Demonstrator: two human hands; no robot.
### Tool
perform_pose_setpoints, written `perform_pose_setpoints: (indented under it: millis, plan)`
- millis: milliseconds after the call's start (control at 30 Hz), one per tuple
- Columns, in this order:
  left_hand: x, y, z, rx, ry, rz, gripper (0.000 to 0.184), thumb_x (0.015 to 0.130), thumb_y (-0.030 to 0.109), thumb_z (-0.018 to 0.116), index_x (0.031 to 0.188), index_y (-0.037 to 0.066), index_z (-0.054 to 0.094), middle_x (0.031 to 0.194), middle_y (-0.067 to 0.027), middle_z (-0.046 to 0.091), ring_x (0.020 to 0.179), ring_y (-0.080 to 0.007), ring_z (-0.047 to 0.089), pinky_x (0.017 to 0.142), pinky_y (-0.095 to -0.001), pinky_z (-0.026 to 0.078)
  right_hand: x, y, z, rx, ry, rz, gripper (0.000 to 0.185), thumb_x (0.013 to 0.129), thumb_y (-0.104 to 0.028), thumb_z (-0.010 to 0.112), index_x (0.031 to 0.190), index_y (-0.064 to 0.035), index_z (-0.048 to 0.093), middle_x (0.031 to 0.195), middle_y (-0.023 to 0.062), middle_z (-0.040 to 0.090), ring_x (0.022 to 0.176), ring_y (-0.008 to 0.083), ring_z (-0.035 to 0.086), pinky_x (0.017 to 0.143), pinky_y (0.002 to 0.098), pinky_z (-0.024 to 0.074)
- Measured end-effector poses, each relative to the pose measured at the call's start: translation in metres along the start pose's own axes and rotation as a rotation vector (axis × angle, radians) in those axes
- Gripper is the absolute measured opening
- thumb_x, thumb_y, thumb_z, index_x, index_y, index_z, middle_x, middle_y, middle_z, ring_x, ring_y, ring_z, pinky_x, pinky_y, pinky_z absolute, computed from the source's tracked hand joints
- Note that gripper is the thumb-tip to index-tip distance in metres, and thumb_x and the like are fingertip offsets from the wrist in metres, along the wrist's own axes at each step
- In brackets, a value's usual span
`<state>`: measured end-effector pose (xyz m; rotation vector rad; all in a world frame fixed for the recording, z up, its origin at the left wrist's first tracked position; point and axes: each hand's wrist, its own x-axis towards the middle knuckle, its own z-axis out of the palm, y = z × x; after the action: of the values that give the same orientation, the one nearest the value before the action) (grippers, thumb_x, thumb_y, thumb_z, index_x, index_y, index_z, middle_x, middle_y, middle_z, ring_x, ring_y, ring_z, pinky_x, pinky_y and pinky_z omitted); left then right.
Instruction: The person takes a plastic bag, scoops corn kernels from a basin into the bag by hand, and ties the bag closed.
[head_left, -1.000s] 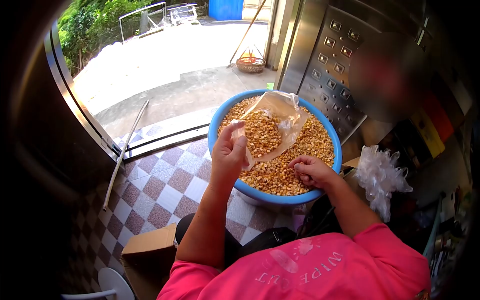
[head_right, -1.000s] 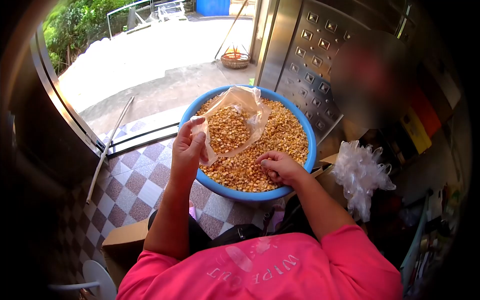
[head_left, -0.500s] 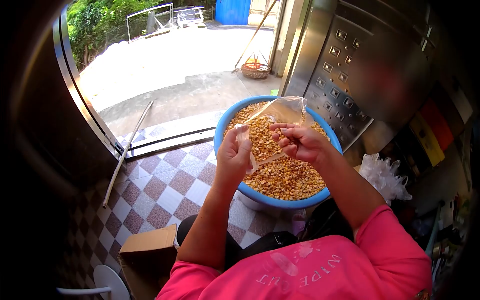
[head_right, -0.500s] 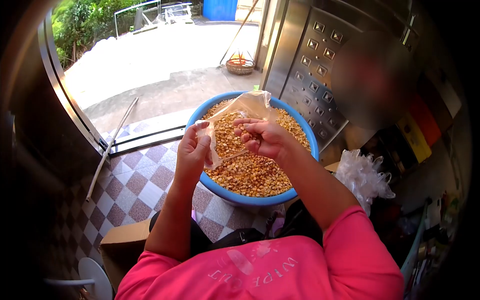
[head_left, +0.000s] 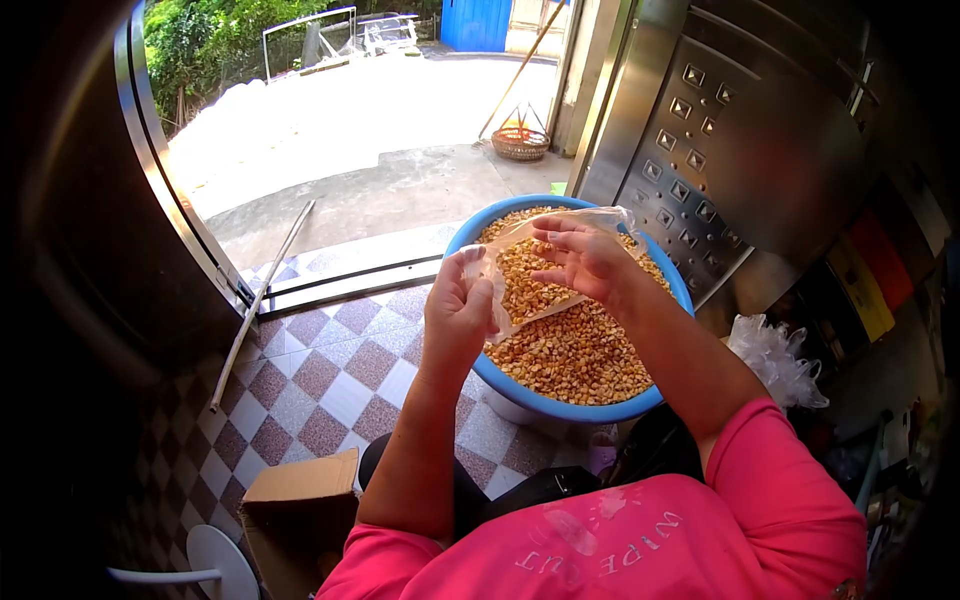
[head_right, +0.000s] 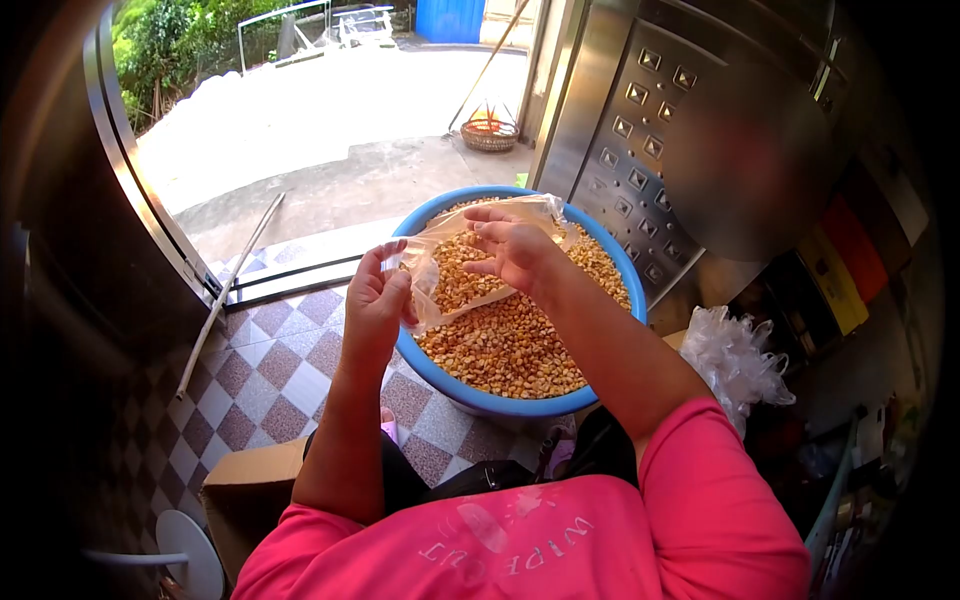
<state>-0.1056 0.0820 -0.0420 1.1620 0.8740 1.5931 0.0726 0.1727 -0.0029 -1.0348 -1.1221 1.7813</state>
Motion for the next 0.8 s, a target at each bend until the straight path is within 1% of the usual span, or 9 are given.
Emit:
perform_pose_setpoints:
  millis: [233, 300, 333, 433, 500, 600, 667, 767, 800]
  plan:
    - [0.001, -0.002, 0.003, 0.002, 0.006, 0.002, 0.030, 0.085, 0.003, 0.045, 0.115, -0.001, 0.046, 0.067, -0.0030, 0.053, 0.047, -0.0048, 0.047, 0.042, -0.0189, 0.039, -0.022, 0.008, -0.019, -0.268, 0.086, -0.157, 0.024, 0.089, -0.005, 0.046, 0.112, -0.0028, 0.055, 0.113, 0.0075, 0.053, 0.102, 0.0192, 0.052, 0.082, 0.0379, 0.0495]
    - [0.000, -0.002, 0.004, -0.004, 0.006, -0.002, 0.030, 0.085, 0.003, 0.046, 0.115, -0.001, 0.046, 0.067, -0.0028, 0.053, 0.047, -0.0048, 0.047, 0.042, -0.0189, 0.039, -0.040, 0.011, -0.026, -0.300, -0.089, -0.234, 0.022, 0.088, -0.004, 0.048, 0.108, -0.0020, 0.056, 0.103, 0.0073, 0.058, 0.090, 0.0163, 0.057, 0.080, 0.0315, 0.0501]
    - [-0.001, -0.002, 0.005, 0.011, -0.002, 0.000, 0.030, 0.085, 0.004, 0.046, 0.115, -0.001, 0.046, 0.067, -0.0026, 0.053, 0.047, -0.0048, 0.047, 0.042, -0.0188, 0.039, -0.057, 0.008, -0.018, -0.304, -0.049, -0.201, 0.019, 0.089, -0.004, 0.049, 0.105, -0.0009, 0.057, 0.091, 0.0064, 0.061, 0.074, 0.0123, 0.059, 0.071, 0.0248, 0.0503]
    - [-0.002, -0.003, 0.007, 0.027, -0.017, 0.000, 0.031, 0.085, 0.004, 0.046, 0.116, -0.001, 0.046, 0.066, -0.0022, 0.052, 0.047, -0.0046, 0.046, 0.042, -0.0184, 0.038, -0.082, 0.016, -0.039, -0.517, -0.206, -0.148, 0.017, 0.089, -0.004, 0.050, 0.103, -0.0002, 0.059, 0.086, 0.0051, 0.061, 0.067, 0.0091, 0.057, 0.061, 0.0221, 0.0477]
    - [-0.003, -0.004, 0.010, 0.025, -0.033, -0.003, 0.031, 0.085, 0.004, 0.046, 0.116, -0.001, 0.046, 0.066, -0.0020, 0.052, 0.047, -0.0044, 0.046, 0.042, -0.0182, 0.038, -0.097, 0.025, -0.048, -0.570, -0.170, -0.067, 0.015, 0.088, -0.004, 0.052, 0.101, -0.0009, 0.060, 0.082, 0.0027, 0.060, 0.060, 0.0053, 0.053, 0.053, 0.0198, 0.0426]
    - [-0.003, -0.005, 0.013, 0.030, -0.033, -0.003, 0.031, 0.086, 0.005, 0.046, 0.116, -0.002, 0.046, 0.066, -0.0013, 0.053, 0.046, -0.0040, 0.047, 0.041, -0.0177, 0.038, -0.103, 0.046, -0.081, -0.657, -0.079, -0.036, 0.019, 0.085, -0.008, 0.058, 0.102, -0.0016, 0.059, 0.082, 0.0043, 0.061, 0.064, 0.0077, 0.055, 0.057, 0.0226, 0.0454]
    - [-0.004, -0.004, 0.016, 0.039, -0.038, -0.011, 0.031, 0.086, 0.005, 0.047, 0.117, -0.001, 0.046, 0.064, -0.0002, 0.051, 0.046, -0.0035, 0.046, 0.041, -0.0177, 0.037, -0.105, 0.056, -0.096, -1.028, 0.112, -0.138, 0.031, 0.079, -0.015, 0.063, 0.107, -0.0019, 0.057, 0.087, 0.0095, 0.061, 0.074, 0.0158, 0.058, 0.067, 0.0286, 0.0483]
    - [-0.004, -0.006, 0.016, 0.044, -0.055, -0.025, 0.031, 0.086, 0.005, 0.047, 0.117, 0.000, 0.046, 0.064, -0.0001, 0.051, 0.046, -0.0036, 0.046, 0.041, -0.0178, 0.037, -0.102, 0.065, -0.111, -1.284, 0.203, -0.280, 0.042, 0.075, -0.022, 0.067, 0.109, -0.0016, 0.054, 0.097, 0.0173, 0.058, 0.089, 0.0283, 0.058, 0.079, 0.0369, 0.0462]
    - [-0.004, -0.007, 0.016, 0.040, -0.070, -0.032, 0.031, 0.086, 0.005, 0.046, 0.116, -0.001, 0.045, 0.065, -0.0011, 0.052, 0.046, -0.0041, 0.047, 0.041, -0.0180, 0.038, -0.100, 0.066, -0.110, -1.283, 0.204, -0.282, 0.042, 0.075, -0.022, 0.067, 0.109, -0.0016, 0.054, 0.097, 0.0173, 0.058, 0.089, 0.0283, 0.058, 0.079, 0.0369, 0.0462]
